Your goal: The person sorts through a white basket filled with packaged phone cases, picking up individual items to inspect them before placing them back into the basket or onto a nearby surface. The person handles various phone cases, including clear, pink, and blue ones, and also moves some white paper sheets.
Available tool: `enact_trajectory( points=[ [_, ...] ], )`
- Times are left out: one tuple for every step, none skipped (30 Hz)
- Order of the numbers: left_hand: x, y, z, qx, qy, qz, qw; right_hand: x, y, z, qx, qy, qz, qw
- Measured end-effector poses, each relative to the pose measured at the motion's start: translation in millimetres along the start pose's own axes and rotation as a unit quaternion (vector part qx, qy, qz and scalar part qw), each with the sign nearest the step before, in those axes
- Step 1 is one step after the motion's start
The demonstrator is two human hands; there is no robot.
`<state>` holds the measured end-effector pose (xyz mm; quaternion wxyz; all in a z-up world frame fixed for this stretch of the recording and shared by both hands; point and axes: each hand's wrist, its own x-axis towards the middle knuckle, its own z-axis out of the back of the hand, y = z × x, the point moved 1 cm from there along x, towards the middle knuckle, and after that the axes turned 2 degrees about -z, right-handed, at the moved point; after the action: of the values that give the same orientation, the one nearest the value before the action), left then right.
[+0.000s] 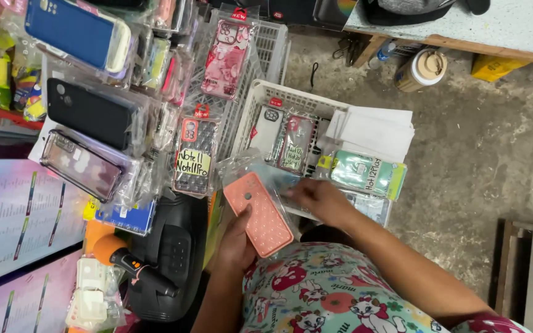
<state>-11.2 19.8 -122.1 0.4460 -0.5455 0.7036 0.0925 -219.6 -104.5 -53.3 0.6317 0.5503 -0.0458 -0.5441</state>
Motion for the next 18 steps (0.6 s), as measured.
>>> enact_trajectory(
  points=[
    [1.0, 0.5, 4.2, -0.002, -0.002, -0.002, 1.000, 3.5, -21.4, 6.8, -0.001, 0.003, 0.001, 1.000],
    [2.4, 1.3, 7.7, 0.003, -0.003, -0.025, 1.000, 6.5, -42.9, 15.9, -0.142, -0.070, 0.002, 0.987],
    [3.6, 2.1, 11.1, 0.007, -0.005, -0.049, 0.999, 9.3, -63.8, 25.0, -0.280, -0.142, 0.005, 0.950],
    [4.2, 3.7, 12.9, 0.005, -0.005, -0.052, 0.999, 7.9, -74.9, 34.2, -0.282, -0.140, 0.008, 0.949],
    [4.7, 5.2, 14.3, -0.004, 0.016, -0.053, 0.998, 6.5, -85.7, 43.6, -0.363, -0.159, 0.003, 0.918],
    [4.1, 6.6, 16.8, -0.013, 0.035, -0.055, 0.998, 5.2, -96.3, 52.0, -0.440, -0.176, -0.002, 0.880],
    [5.3, 8.4, 17.7, -0.015, 0.033, -0.058, 0.998, 4.2, -104.8, 55.7, -0.441, -0.174, 0.002, 0.880],
    [6.0, 10.8, 19.1, -0.018, 0.014, -0.051, 0.998, 1.7, -113.7, 59.5, -0.445, -0.187, 0.002, 0.876],
    [6.9, 13.5, 20.4, -0.021, -0.006, -0.044, 0.999, -0.7, -122.9, 63.5, -0.448, -0.200, 0.002, 0.871],
    [3.0, 11.6, 17.6, -0.023, -0.007, -0.043, 0.999, -1.4, -125.1, 63.3, -0.449, -0.198, 0.002, 0.871],
    [-0.7, 10.2, 15.0, -0.029, -0.018, -0.030, 0.999, -2.1, -127.3, 63.4, -0.445, -0.207, 0.014, 0.871],
    [-4.1, 8.6, 11.8, -0.035, -0.028, -0.016, 0.999, -3.3, -129.4, 63.8, -0.440, -0.216, 0.026, 0.871],
    [-3.3, 10.4, 17.3, -0.036, -0.029, -0.015, 0.999, -4.0, -130.1, 63.5, -0.440, -0.214, 0.025, 0.871],
    [-1.7, 10.5, 22.6, -0.034, -0.020, -0.034, 0.999, -3.9, -130.3, 62.9, -0.439, -0.219, 0.030, 0.871],
    [-0.2, 10.6, 27.7, -0.032, -0.012, -0.054, 0.998, -3.8, -130.3, 62.4, -0.437, -0.223, 0.035, 0.871],
    [-2.5, 7.2, 26.5, -0.031, -0.011, -0.054, 0.998, -4.1, -129.7, 63.3, -0.437, -0.224, 0.035, 0.870],
    [-4.7, 3.6, 25.5, -0.024, -0.019, -0.057, 0.998, -4.3, -128.9, 64.3, -0.424, -0.230, 0.039, 0.875],
    [-7.4, 0.3, 24.7, -0.018, -0.026, -0.059, 0.998, -4.7, -128.1, 65.0, -0.412, -0.235, 0.044, 0.879]
  ],
)
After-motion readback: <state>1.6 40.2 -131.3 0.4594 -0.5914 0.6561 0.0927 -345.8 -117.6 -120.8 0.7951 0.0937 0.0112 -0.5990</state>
